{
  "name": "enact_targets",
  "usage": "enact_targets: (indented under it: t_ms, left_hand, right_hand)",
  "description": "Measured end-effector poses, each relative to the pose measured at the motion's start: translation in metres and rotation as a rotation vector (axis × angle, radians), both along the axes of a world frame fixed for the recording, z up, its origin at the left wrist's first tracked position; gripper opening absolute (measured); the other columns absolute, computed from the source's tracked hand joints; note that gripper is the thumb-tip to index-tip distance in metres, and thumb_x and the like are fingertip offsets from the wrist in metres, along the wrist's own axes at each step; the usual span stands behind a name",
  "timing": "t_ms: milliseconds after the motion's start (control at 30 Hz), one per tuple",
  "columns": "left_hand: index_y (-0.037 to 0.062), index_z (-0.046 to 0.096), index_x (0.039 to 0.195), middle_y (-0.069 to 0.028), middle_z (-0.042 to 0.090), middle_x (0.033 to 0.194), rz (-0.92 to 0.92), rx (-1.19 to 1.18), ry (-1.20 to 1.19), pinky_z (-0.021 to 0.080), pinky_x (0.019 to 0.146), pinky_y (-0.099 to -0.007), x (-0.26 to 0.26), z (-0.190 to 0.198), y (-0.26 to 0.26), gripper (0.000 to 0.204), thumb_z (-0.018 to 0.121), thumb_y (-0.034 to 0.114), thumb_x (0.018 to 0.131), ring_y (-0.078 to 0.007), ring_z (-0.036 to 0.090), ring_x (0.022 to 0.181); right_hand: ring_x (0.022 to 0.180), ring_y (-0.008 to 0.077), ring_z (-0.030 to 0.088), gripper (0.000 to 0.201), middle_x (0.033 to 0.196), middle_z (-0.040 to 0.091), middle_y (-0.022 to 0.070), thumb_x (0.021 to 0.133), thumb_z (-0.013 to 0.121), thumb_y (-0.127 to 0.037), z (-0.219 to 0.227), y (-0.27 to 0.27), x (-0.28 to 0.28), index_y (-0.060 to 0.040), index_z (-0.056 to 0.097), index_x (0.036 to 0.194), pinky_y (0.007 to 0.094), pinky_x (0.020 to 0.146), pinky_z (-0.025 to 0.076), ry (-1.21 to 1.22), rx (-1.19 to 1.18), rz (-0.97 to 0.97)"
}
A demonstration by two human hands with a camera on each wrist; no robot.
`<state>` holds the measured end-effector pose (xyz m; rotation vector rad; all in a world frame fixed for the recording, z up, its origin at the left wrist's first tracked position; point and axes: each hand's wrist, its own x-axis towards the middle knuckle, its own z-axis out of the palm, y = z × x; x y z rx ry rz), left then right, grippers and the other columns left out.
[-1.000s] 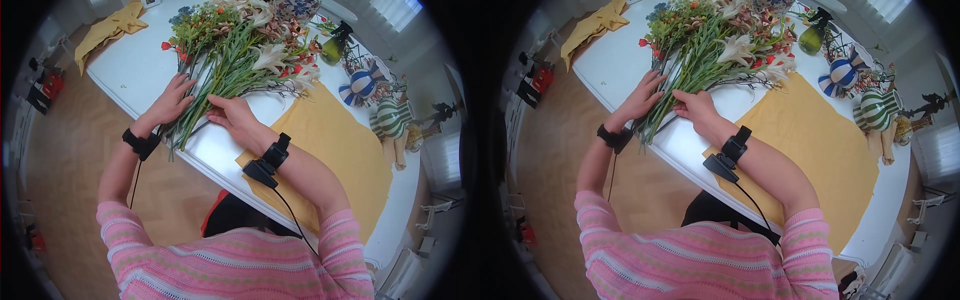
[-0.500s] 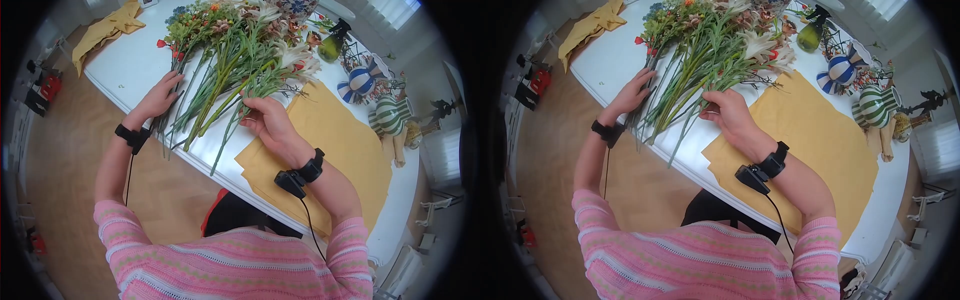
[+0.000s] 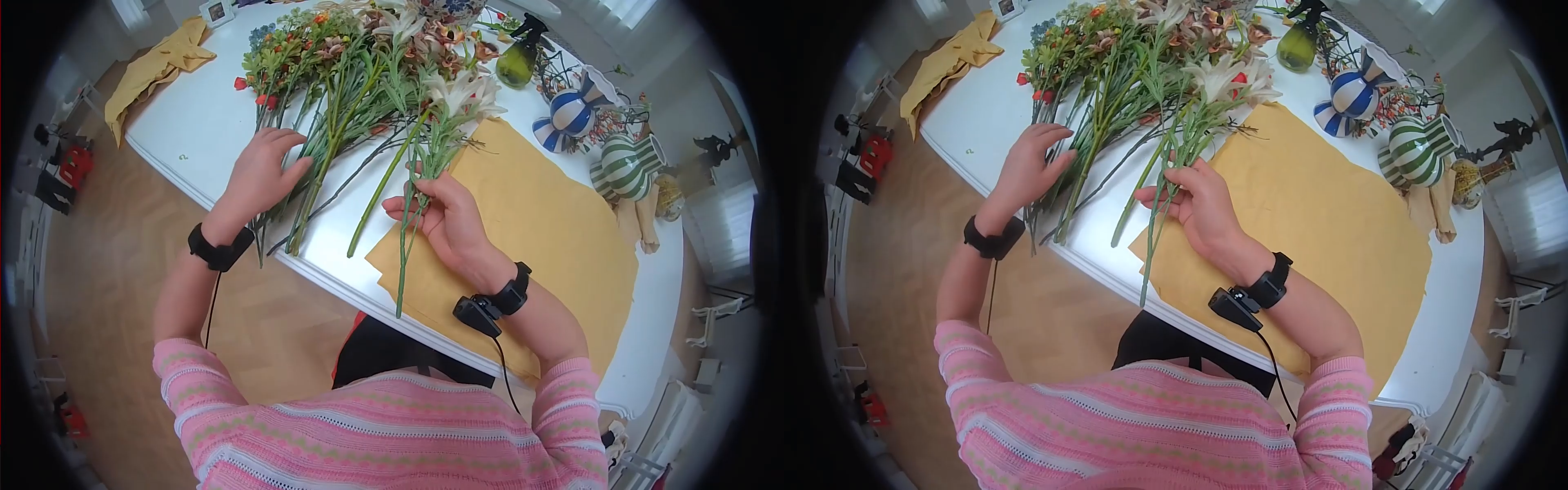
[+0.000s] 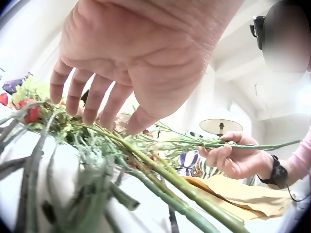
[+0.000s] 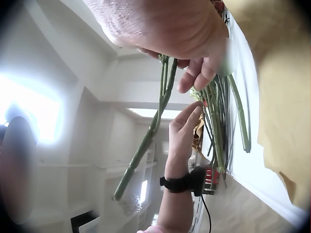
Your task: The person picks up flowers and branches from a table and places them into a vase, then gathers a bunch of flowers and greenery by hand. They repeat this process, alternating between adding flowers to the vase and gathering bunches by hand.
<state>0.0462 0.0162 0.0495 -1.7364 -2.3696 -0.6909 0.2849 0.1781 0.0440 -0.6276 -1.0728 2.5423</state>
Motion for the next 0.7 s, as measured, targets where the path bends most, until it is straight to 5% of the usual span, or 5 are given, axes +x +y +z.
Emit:
enact_targets:
  t_ms: [233, 433, 633, 700]
  left_hand:
    - [-0.0009, 0.063, 0.112, -0.0194, 0.063, 0.111, -0.222, 0.033, -0.148, 0.047, 0.090, -0.0412, 0.058, -0.002, 0.033, 0.037, 0.068, 0.023, 0.084, -0.0350, 0.058, 0.106]
    - [-0.0083, 0.060, 0.111, -0.0170, 0.068, 0.077, -0.150, -0.229, -0.381, 0.052, 0.070, -0.0402, 0.074, -0.017, 0.070, 0.046, 0.070, 0.025, 0.080, -0.0361, 0.066, 0.070]
    - [-0.0057, 0.059, 0.113, -0.0085, 0.066, 0.069, -0.179, -0.222, -0.757, 0.048, 0.059, -0.0331, 0.086, -0.023, 0.085, 0.038, 0.066, 0.018, 0.084, -0.0157, 0.062, 0.060]
    - [-0.0024, 0.059, 0.117, 0.0001, 0.059, 0.068, -0.210, -0.155, -1.144, 0.043, 0.054, -0.0247, 0.099, -0.011, 0.086, 0.034, 0.065, 0.016, 0.089, -0.0071, 0.052, 0.057]
  right_hand:
    - [0.080, 0.0197, 0.064, 0.018, 0.096, 0.057, 0.0073, 0.092, 0.053, -0.009, -0.001, 0.006, 0.024, -0.0052, 0.050, 0.109, 0.0357, 0.075, 0.054, 0.009, 0.089, -0.012]
    - [0.078, 0.0157, 0.063, 0.025, 0.092, 0.058, 0.0049, 0.090, 0.059, -0.008, 0.006, 0.009, 0.046, -0.0055, 0.048, 0.112, 0.0310, 0.071, 0.052, 0.008, 0.057, -0.031]
    - [0.073, 0.0112, 0.058, 0.037, 0.091, 0.057, 0.0023, 0.084, 0.065, -0.001, 0.001, 0.011, 0.068, -0.0046, 0.048, 0.117, 0.0253, 0.064, 0.045, 0.017, 0.138, -0.019]
    - [0.073, 0.0104, 0.057, 0.039, 0.091, 0.057, 0.0019, 0.083, 0.065, -0.001, -0.002, 0.012, 0.074, -0.0041, 0.049, 0.119, 0.0245, 0.064, 0.044, 0.014, 0.174, -0.037]
